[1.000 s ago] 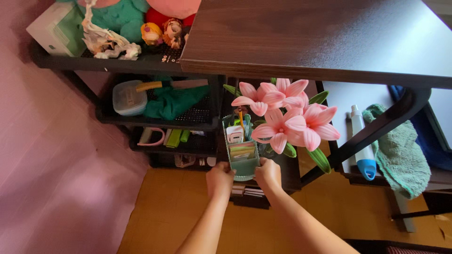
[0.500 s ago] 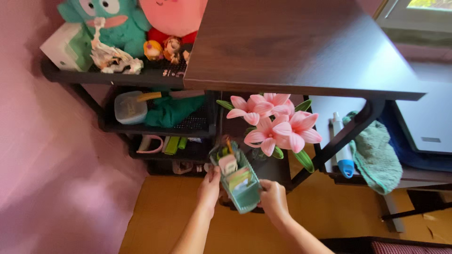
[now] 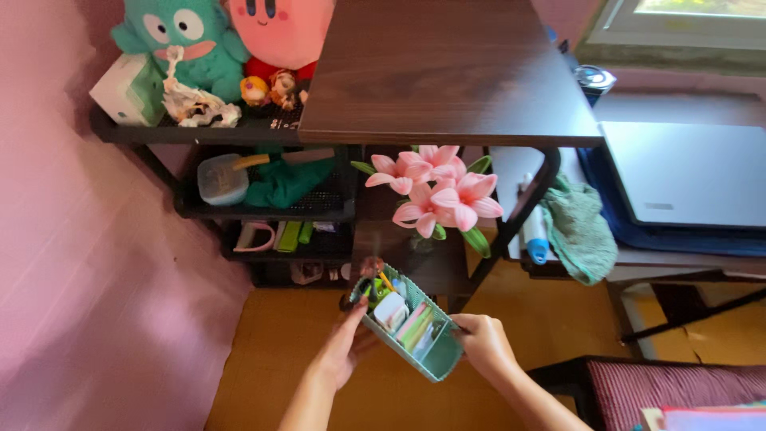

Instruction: The person sprays a wooden desk surface and wipes it down with a cloth, rearranges various items including a laptop, container, and pencil organizer, and then wipes the secondary table sections.

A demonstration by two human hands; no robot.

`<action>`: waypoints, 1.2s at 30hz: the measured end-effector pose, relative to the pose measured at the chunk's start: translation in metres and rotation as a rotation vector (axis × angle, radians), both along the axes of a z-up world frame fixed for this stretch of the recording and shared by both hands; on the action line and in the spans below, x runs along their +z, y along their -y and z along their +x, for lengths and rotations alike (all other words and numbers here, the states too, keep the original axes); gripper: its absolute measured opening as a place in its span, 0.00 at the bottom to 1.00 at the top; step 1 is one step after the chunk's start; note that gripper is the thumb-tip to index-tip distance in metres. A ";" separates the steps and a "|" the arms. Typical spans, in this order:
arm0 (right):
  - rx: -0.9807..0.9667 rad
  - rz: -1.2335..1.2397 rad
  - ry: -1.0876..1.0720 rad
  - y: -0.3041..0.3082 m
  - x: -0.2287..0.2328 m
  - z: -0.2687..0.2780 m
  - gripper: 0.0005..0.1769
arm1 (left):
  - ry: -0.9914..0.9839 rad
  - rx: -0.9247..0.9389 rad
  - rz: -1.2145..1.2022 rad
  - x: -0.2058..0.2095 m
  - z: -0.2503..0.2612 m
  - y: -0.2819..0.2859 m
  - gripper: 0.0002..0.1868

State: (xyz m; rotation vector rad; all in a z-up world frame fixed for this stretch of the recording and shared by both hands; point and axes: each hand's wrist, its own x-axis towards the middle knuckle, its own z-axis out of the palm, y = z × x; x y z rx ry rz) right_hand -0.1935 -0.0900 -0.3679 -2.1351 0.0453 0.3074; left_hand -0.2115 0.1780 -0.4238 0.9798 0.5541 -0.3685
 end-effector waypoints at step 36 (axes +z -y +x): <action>-0.424 -0.629 0.869 0.215 0.292 -0.079 0.10 | 0.050 0.011 0.004 0.270 0.042 0.374 0.31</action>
